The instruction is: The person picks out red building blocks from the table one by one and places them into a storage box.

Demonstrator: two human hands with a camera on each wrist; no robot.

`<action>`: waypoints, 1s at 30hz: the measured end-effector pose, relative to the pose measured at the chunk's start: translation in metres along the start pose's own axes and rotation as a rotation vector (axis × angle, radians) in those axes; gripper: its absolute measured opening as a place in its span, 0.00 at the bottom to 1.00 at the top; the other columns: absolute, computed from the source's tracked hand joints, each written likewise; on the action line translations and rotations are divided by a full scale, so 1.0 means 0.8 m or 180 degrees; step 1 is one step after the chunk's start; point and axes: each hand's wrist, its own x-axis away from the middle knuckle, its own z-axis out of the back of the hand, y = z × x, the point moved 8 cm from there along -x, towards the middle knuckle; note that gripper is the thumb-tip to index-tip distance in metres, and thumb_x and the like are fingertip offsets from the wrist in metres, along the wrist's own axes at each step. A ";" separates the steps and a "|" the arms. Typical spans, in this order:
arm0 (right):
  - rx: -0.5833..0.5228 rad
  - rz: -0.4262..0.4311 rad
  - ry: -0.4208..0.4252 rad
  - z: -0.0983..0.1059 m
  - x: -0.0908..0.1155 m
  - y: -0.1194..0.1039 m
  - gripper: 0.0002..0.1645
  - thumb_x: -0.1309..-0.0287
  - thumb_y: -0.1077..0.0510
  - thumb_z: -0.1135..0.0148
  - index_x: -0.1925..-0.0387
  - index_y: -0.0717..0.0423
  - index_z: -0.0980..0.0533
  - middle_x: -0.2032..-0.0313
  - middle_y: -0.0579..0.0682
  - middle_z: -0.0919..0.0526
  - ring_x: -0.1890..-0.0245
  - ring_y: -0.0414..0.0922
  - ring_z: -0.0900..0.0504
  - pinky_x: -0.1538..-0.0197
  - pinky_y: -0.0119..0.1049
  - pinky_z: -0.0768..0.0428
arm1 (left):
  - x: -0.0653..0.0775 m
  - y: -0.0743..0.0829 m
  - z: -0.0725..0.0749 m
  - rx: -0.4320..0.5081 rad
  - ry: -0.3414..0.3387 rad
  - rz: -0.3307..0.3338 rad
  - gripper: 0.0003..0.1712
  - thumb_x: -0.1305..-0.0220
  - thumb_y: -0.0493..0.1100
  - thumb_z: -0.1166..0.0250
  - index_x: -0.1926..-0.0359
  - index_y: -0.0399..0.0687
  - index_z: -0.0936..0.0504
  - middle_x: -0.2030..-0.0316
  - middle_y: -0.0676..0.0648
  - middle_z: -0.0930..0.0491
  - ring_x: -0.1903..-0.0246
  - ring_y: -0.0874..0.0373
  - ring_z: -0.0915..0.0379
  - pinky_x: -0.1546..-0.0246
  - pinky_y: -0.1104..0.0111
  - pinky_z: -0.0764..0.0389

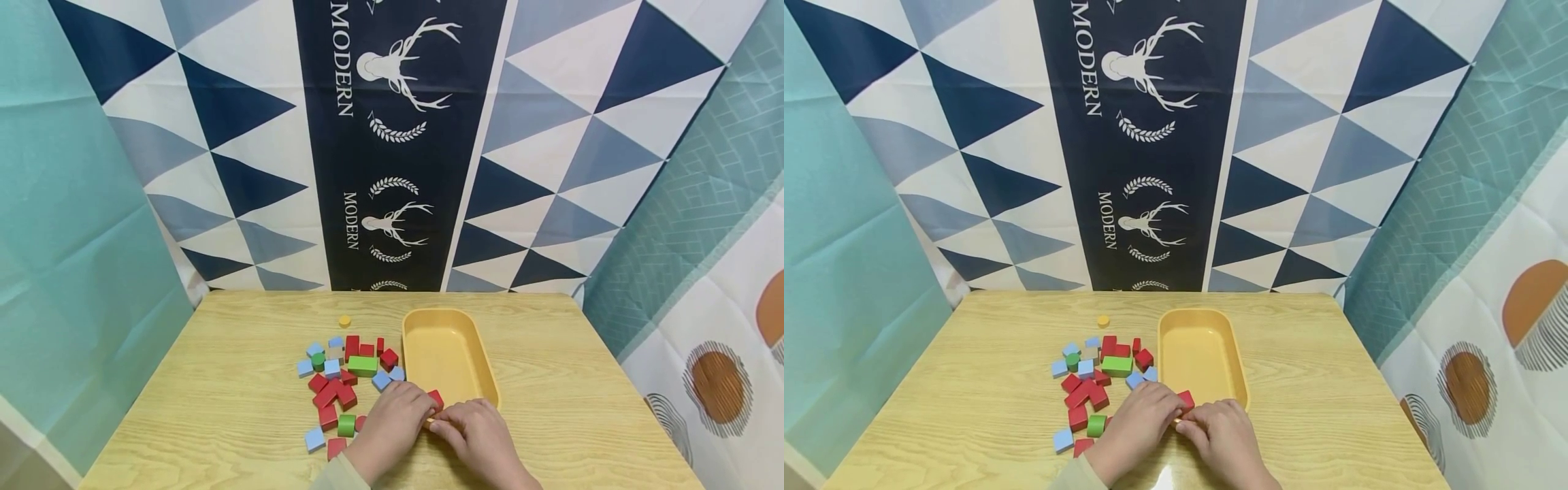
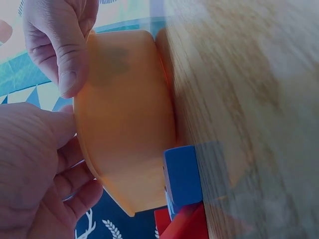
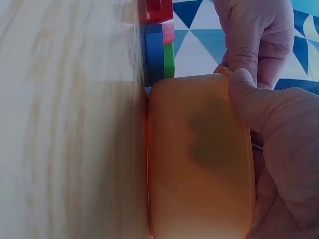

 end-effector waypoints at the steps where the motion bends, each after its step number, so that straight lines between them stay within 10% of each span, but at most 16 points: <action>1: 0.0001 0.0002 0.0000 0.000 0.000 0.000 0.07 0.53 0.52 0.24 0.76 0.35 0.17 0.73 0.24 0.19 0.73 0.25 0.26 0.61 0.37 0.26 | 0.000 0.000 0.000 -0.0004 0.0007 -0.0002 0.04 0.31 0.45 0.39 0.62 0.60 0.18 0.64 0.61 0.21 0.57 0.65 0.32 0.49 0.66 0.27; 21: 0.0422 -0.0858 0.0108 0.006 0.011 0.013 0.19 0.56 0.31 0.27 0.81 0.39 0.15 0.80 0.32 0.18 0.72 0.37 0.25 0.38 0.72 0.51 | 0.001 -0.005 0.000 0.0146 0.0085 0.0065 0.09 0.26 0.42 0.44 0.62 0.55 0.17 0.68 0.61 0.23 0.60 0.65 0.32 0.50 0.66 0.24; 30: 0.0277 -0.1264 -0.0294 0.000 0.014 0.026 0.19 0.54 0.26 0.34 0.80 0.31 0.16 0.75 0.30 0.17 0.68 0.37 0.25 0.45 0.77 0.41 | 0.010 0.008 0.011 0.0062 0.0141 -0.0040 0.04 0.33 0.41 0.36 0.59 0.53 0.17 0.58 0.58 0.24 0.54 0.64 0.34 0.48 0.69 0.25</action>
